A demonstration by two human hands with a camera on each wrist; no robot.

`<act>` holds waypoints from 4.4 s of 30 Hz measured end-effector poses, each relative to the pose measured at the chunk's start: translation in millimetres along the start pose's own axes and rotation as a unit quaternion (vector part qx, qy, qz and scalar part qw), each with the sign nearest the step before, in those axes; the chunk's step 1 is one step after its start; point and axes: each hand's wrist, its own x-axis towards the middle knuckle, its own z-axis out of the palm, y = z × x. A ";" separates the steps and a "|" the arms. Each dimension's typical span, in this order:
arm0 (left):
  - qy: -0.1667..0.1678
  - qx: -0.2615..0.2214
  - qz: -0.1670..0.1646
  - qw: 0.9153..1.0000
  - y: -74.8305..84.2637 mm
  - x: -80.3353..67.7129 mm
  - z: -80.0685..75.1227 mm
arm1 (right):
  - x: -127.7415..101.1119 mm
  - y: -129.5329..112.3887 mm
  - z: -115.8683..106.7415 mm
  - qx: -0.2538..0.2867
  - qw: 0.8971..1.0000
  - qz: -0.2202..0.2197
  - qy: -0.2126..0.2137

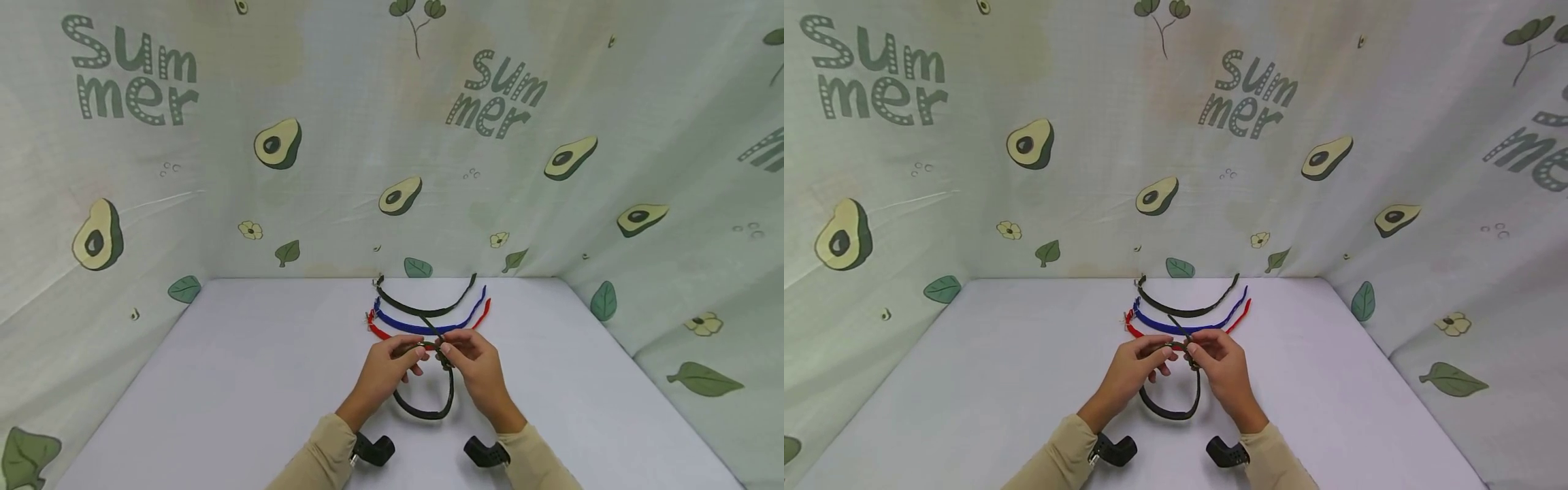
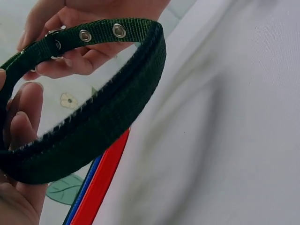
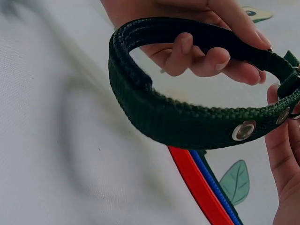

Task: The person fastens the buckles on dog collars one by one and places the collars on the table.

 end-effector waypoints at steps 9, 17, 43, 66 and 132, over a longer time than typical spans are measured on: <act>0.021 -0.011 -0.014 1.000 0.7 -4.3 2.3 | -4.1 -0.8 0.7 -0.025 0.999 -0.027 -0.017; 0.027 0.001 -0.008 1.000 0.3 -8.7 3.2 | -4.7 -4.5 0.4 -0.060 0.996 -0.051 -0.029; 0.011 0.033 0.024 0.999 3.5 -10.0 6.0 | -2.7 -8.0 -8.0 -0.070 0.991 -0.098 -0.056; 0.001 0.036 0.034 0.999 9.9 -11.2 8.7 | -3.1 -12.3 -9.6 -0.065 0.986 -0.139 -0.071; 0.109 0.252 0.092 0.957 -9.3 -16.0 -12.1 | -16.3 5.0 15.3 -0.077 0.997 0.023 -0.012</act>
